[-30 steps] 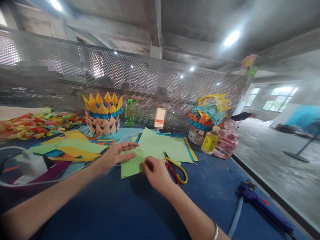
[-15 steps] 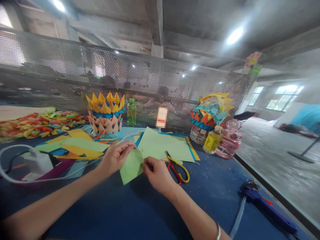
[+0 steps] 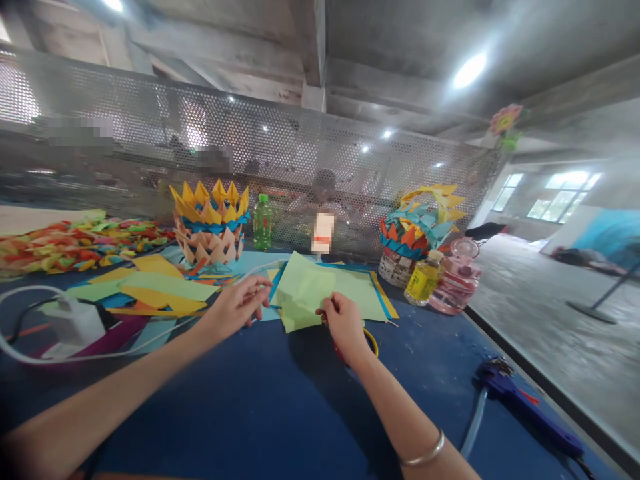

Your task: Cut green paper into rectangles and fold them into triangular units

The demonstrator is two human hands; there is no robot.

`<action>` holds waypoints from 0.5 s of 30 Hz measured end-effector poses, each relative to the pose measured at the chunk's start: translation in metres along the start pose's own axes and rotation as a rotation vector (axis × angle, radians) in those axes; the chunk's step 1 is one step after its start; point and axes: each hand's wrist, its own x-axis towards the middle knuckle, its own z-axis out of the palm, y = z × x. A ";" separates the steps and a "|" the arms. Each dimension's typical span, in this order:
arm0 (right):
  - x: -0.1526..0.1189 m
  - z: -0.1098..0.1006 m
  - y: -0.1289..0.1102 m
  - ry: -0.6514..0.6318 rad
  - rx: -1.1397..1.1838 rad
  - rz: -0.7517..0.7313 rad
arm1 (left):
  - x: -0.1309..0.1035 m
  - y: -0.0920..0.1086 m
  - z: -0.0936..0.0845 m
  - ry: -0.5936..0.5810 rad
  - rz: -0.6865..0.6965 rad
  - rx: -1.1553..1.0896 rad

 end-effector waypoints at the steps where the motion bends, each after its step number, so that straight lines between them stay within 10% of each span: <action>1: 0.000 0.000 0.000 -0.024 -0.018 0.029 | 0.000 -0.002 0.001 -0.007 0.005 0.012; 15: -0.016 -0.003 -0.017 -0.062 -0.323 -0.036 | 0.002 -0.011 0.004 -0.030 -0.006 0.026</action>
